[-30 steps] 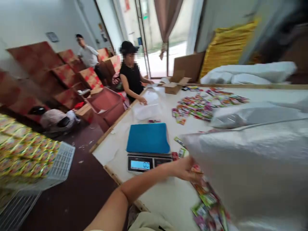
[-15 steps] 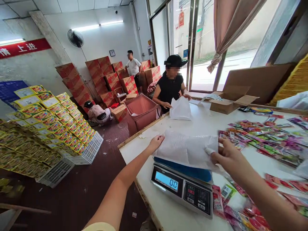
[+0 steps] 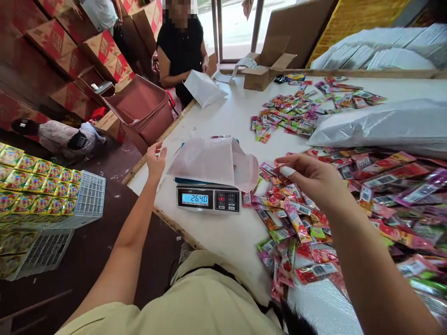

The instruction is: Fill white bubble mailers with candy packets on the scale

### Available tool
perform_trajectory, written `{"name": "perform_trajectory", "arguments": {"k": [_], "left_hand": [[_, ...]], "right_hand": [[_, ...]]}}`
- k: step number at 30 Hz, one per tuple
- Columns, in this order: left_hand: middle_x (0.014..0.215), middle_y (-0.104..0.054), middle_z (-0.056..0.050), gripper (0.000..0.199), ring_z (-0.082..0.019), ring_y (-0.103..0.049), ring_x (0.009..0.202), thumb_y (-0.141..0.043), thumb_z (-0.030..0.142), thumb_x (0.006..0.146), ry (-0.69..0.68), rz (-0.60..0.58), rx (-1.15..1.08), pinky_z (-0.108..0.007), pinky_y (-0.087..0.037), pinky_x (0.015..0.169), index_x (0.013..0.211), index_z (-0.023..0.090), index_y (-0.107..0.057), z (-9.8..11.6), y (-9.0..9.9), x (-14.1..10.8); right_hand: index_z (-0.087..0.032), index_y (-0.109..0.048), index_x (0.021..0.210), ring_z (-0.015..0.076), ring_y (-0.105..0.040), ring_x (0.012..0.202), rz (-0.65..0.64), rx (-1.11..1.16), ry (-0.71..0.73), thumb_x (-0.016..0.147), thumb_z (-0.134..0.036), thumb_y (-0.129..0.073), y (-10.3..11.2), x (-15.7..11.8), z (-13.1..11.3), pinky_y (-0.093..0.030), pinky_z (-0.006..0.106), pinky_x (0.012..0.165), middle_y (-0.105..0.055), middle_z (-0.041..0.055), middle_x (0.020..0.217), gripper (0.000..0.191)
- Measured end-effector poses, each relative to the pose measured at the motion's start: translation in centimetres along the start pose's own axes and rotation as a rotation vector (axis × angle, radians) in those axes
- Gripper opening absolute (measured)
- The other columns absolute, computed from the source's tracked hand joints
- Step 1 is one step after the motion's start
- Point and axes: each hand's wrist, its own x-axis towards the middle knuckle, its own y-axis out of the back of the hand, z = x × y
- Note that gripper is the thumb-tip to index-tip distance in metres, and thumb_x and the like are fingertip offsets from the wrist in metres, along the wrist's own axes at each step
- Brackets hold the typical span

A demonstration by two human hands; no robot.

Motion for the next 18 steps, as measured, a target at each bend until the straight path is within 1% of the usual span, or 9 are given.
{"name": "perform_trajectory", "arguments": {"k": [2, 5, 8, 11, 13, 15, 17, 18], "left_hand": [[0.113, -0.067, -0.012, 0.032, -0.019, -0.064, 0.098, -0.065, 0.036, 0.092, -0.008, 0.006, 0.004, -0.032, -0.051, 0.088, 0.117, 0.016, -0.068, -0.3, 1.3, -1.1], [0.116, -0.067, -0.011, 0.036, -0.019, -0.065, 0.098, -0.064, 0.043, 0.092, 0.000, 0.005, 0.024, -0.031, -0.052, 0.086, 0.119, 0.018, -0.066, 0.0, 2.5, -2.5], [0.118, -0.068, -0.011, 0.037, -0.020, -0.065, 0.100, -0.063, 0.046, 0.092, -0.013, 0.014, 0.037, -0.032, -0.052, 0.087, 0.118, 0.019, -0.066, 0.4, 3.0, -3.2], [0.119, -0.069, -0.012, 0.038, -0.021, -0.066, 0.102, -0.061, 0.047, 0.092, -0.027, 0.006, 0.036, -0.033, -0.052, 0.088, 0.117, 0.019, -0.066, 0.8, 3.1, -3.6], [0.119, -0.069, -0.012, 0.038, -0.021, -0.066, 0.102, -0.061, 0.047, 0.092, -0.021, -0.008, 0.041, -0.033, -0.052, 0.088, 0.118, 0.019, -0.065, 1.1, 3.0, -3.7], [0.120, -0.069, -0.012, 0.039, -0.021, -0.066, 0.103, -0.061, 0.047, 0.092, -0.013, -0.016, 0.050, -0.034, -0.052, 0.088, 0.119, 0.019, -0.065, 1.3, 2.7, -3.8], [0.123, -0.068, -0.013, 0.041, -0.022, -0.066, 0.105, -0.061, 0.048, 0.092, -0.025, -0.041, 0.062, -0.036, -0.053, 0.089, 0.122, 0.020, -0.065, 1.5, 2.1, -4.1], [0.125, -0.068, -0.013, 0.042, -0.024, -0.065, 0.108, -0.061, 0.049, 0.092, -0.051, -0.076, 0.071, -0.037, -0.053, 0.092, 0.123, 0.021, -0.065, 1.7, 1.6, -4.4]], "right_hand": [[-0.025, -0.075, 0.100, 0.0152, -0.065, 0.065, -0.011, 0.007, 0.007, 0.075, -0.047, -0.080, -0.5, 0.0, 0.6, -0.057, 0.029, 0.058, -0.073, 0.0032, 0.081, 0.034], [-0.023, -0.074, 0.101, 0.0141, -0.063, 0.063, -0.059, 0.014, 0.009, 0.075, -0.048, -0.078, -1.9, 0.5, 1.0, -0.055, 0.028, 0.057, -0.073, 0.0032, 0.081, 0.037], [-0.021, -0.074, 0.103, 0.0145, -0.064, 0.065, -0.115, -0.004, 0.025, 0.077, -0.047, -0.074, -3.2, 0.9, 1.3, -0.055, 0.029, 0.059, -0.073, 0.0043, 0.082, 0.036], [-0.021, -0.072, 0.107, 0.0179, -0.070, 0.076, -0.168, -0.038, 0.067, 0.083, -0.041, -0.067, -4.1, 1.3, 1.7, -0.057, 0.031, 0.067, -0.075, 0.0062, 0.089, 0.032], [-0.021, -0.070, 0.113, 0.0208, -0.072, 0.089, -0.229, -0.085, 0.141, 0.084, -0.031, -0.062, -4.8, 1.9, 1.9, -0.059, 0.035, 0.077, -0.076, 0.0067, 0.098, 0.032], [-0.023, -0.067, 0.123, 0.0232, -0.071, 0.104, -0.305, -0.147, 0.263, 0.081, -0.021, -0.057, -5.8, 3.0, 2.1, -0.059, 0.040, 0.089, -0.075, 0.0076, 0.113, 0.043], [-0.024, -0.064, 0.129, 0.0257, -0.067, 0.117, -0.363, -0.227, 0.410, 0.078, -0.016, -0.057, -7.4, 4.7, 2.3, -0.057, 0.045, 0.099, -0.070, 0.0091, 0.128, 0.052], [-0.024, -0.064, 0.129, 0.0265, -0.065, 0.121, -0.374, -0.269, 0.475, 0.077, -0.016, -0.059, -8.4, 5.6, 2.3, -0.055, 0.046, 0.103, -0.068, 0.0095, 0.132, 0.053]]}}
